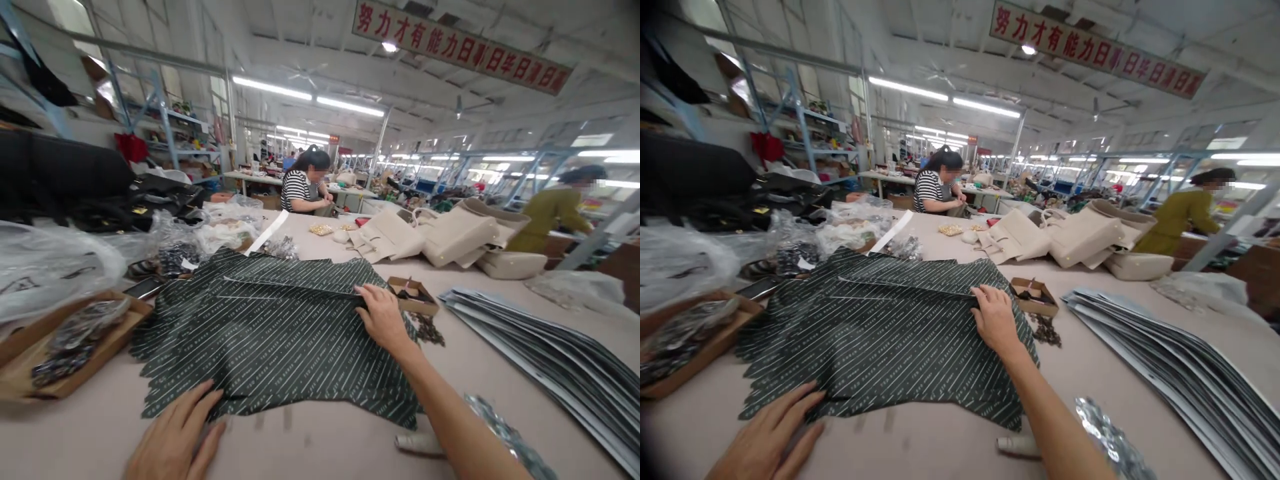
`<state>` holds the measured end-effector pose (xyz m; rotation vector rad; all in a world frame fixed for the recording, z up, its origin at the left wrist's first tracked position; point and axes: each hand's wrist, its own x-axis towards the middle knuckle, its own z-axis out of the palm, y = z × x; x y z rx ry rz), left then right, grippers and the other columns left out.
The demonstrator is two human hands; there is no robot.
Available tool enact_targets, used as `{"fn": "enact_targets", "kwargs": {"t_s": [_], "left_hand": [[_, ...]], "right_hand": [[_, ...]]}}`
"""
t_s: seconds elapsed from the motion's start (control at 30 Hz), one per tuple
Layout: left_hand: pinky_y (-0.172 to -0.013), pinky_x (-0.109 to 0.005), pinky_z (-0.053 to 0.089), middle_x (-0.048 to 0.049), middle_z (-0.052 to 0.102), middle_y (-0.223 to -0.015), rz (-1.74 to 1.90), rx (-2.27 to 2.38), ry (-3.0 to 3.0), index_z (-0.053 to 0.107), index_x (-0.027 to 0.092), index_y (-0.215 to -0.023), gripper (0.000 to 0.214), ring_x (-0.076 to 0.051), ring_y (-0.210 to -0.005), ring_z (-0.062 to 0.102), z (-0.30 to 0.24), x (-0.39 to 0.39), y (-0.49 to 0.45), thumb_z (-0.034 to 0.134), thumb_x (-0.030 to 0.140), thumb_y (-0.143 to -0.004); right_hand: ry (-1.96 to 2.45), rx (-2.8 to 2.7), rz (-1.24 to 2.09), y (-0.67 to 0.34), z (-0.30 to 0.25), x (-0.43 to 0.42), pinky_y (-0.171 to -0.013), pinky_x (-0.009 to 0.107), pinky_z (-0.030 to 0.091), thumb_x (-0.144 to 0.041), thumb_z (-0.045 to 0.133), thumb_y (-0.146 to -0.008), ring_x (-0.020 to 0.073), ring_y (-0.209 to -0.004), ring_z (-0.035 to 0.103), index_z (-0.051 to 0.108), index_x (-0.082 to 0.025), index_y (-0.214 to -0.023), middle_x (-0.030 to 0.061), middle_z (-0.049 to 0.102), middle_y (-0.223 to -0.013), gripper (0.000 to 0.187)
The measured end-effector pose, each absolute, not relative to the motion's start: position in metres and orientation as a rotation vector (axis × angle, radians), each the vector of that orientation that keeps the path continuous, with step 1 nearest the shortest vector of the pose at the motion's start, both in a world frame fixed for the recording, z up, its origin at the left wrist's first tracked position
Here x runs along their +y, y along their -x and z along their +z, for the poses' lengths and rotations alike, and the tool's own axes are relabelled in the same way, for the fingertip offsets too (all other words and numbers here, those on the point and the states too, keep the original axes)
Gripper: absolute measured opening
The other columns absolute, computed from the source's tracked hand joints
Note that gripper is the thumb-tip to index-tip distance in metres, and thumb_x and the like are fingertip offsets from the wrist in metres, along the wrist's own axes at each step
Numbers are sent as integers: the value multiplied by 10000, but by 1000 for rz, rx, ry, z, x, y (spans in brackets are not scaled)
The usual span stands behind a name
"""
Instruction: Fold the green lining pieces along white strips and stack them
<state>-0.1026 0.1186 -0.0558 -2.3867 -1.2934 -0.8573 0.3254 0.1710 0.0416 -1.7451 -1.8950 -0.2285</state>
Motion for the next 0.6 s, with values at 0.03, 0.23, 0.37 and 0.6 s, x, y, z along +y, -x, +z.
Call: {"fn": "enact_targets", "kwargs": {"t_s": [0.03,0.23,0.37,0.6], "left_hand": [[-872,-413,561,-68,687,-1224,-864,-1281,2400,647,253,-1163,382,-267,-1061,674,-46,116,99,435,513,-982],[-1029,-493,508,-85,653,-1249,-849,-1263,2664,636,244,-1132,437,-304,-1159,618,6,141,76,380,560,-974],[-1133,-547,415,-127,598,-1331,-683,-1272,2792,585,201,-1202,461,-354,-1273,531,24,195,47,372,508,-933],[-1040,-627,444,-233,604,-1252,-448,-1348,2864,522,117,-1306,640,-458,-1176,570,22,246,3,405,528,-830]], "right_hand": [[1739,-1851,-228,-326,41,166,-1104,566,346,-186,595,-887,355,-1290,508,605,-159,-1335,192,595,-1380,448],[1819,-1677,-142,-360,45,97,-1076,422,432,-233,503,-917,261,-1213,593,669,-189,-1230,121,679,-1275,357],[1991,-1454,-124,-391,41,27,-892,375,537,-304,484,-914,236,-946,702,724,-187,-1112,103,765,-1082,333],[2183,-1151,-72,-427,26,-62,-786,340,567,-372,464,-929,223,-839,737,753,-189,-1072,84,793,-986,371]]}}
